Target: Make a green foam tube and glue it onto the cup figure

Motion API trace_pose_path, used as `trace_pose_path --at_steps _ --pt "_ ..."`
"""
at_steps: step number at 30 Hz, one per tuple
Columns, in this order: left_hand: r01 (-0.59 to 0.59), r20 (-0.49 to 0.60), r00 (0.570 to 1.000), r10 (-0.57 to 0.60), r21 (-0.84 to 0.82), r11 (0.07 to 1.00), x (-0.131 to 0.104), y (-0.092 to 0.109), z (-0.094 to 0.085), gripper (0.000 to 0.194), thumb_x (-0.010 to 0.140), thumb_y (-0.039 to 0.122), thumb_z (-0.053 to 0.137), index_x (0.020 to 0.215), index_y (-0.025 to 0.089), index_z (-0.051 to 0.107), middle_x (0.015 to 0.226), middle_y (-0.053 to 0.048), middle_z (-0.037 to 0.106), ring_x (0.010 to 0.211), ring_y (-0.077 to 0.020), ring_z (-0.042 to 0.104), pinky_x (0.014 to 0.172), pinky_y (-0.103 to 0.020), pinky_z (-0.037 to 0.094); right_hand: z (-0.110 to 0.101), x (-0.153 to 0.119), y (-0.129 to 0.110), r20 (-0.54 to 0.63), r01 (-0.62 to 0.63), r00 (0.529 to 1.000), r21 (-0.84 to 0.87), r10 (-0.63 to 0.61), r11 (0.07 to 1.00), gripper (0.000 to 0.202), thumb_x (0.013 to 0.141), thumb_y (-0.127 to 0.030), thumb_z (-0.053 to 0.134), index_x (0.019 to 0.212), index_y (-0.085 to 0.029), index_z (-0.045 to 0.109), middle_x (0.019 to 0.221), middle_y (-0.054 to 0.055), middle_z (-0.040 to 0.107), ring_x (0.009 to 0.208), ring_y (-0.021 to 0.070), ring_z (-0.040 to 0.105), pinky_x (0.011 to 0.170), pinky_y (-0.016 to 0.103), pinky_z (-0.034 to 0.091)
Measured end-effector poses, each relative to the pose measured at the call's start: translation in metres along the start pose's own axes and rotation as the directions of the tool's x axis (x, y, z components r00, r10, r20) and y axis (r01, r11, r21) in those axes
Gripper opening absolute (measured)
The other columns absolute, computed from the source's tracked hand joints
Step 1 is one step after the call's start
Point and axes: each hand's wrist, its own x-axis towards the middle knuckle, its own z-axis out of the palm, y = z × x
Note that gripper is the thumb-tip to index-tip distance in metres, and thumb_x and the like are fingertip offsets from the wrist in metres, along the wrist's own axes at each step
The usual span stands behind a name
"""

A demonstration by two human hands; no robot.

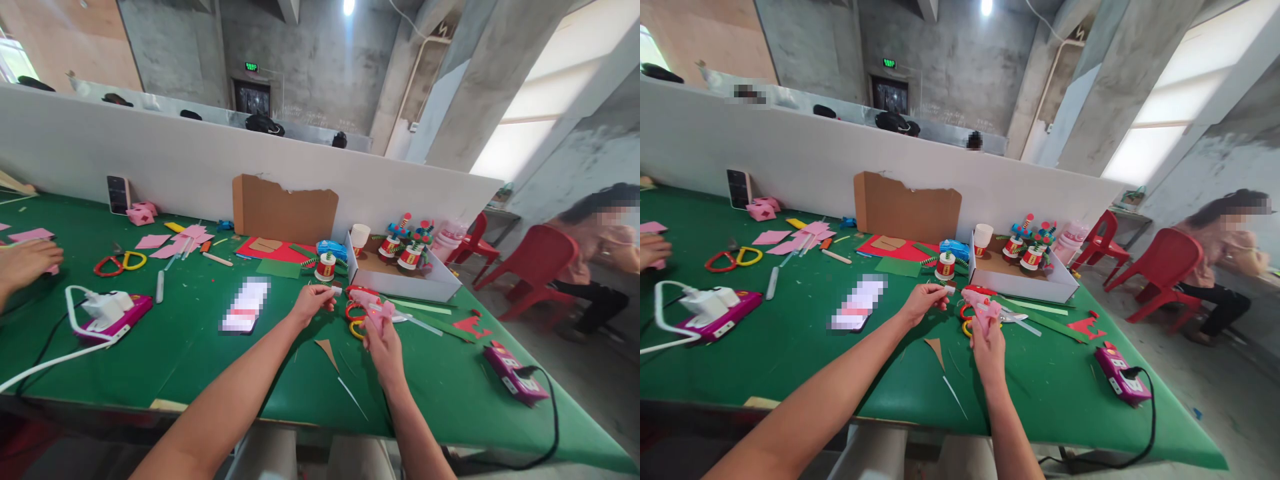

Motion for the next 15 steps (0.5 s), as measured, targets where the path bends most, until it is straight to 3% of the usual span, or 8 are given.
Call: trace_pose_path --at_steps 4,8,10,12,15 --pt "0.114 0.036 0.993 -0.110 -0.149 0.982 -0.001 0.003 -0.001 0.027 0.068 0.035 0.074 0.070 0.010 0.064 0.058 -0.002 0.062 0.046 -0.0074 0.055 0.052 -0.022 0.048 -0.018 0.003 -0.001 0.016 -0.114 0.993 0.197 0.114 0.974 0.040 0.070 -0.056 0.061 0.078 -0.017 0.056 0.052 -0.002 0.056 0.037 0.0077 0.040 0.036 0.021 0.032" --pt "0.142 0.053 0.990 -0.132 -0.255 0.956 0.000 0.004 -0.002 0.023 0.069 0.029 0.074 0.070 0.010 0.062 0.058 -0.002 0.061 0.047 -0.0074 0.054 0.052 -0.023 0.049 -0.061 0.010 0.020 0.043 -0.240 0.971 0.148 0.236 0.960 0.046 0.062 -0.057 0.067 0.075 -0.014 0.062 0.046 -0.001 0.054 0.040 0.0093 0.045 0.039 0.021 0.035" --pt "0.136 0.050 0.991 -0.127 -0.287 0.948 0.000 0.004 -0.003 0.021 0.070 0.027 0.074 0.070 0.010 0.062 0.057 -0.002 0.061 0.046 -0.0075 0.054 0.052 -0.023 0.049 -0.087 0.016 0.036 -0.019 -0.281 0.959 0.036 0.282 0.959 0.045 0.061 -0.057 0.066 0.071 -0.014 0.062 0.048 -0.001 0.055 0.041 0.0099 0.046 0.040 0.022 0.034" --pt "0.133 0.046 0.991 -0.125 -0.293 0.947 0.000 0.004 -0.003 0.020 0.070 0.026 0.074 0.070 0.010 0.063 0.057 -0.002 0.061 0.046 -0.0077 0.054 0.052 -0.023 0.049 -0.111 0.022 0.050 -0.097 -0.347 0.938 -0.196 0.334 0.917 0.040 0.064 -0.055 0.062 0.070 -0.015 0.060 0.048 -0.001 0.055 0.040 0.0121 0.047 0.040 0.024 0.034" --pt "0.125 0.045 0.992 -0.117 -0.281 0.952 0.000 0.003 -0.003 0.021 0.069 0.027 0.075 0.070 0.010 0.063 0.057 -0.002 0.061 0.045 -0.0075 0.054 0.051 -0.023 0.048 -0.135 0.030 0.062 -0.153 -0.273 0.962 -0.596 0.228 0.755 0.033 0.074 -0.050 0.052 0.071 -0.018 0.061 0.051 0.002 0.058 0.046 0.0178 0.056 0.048 0.028 0.041"
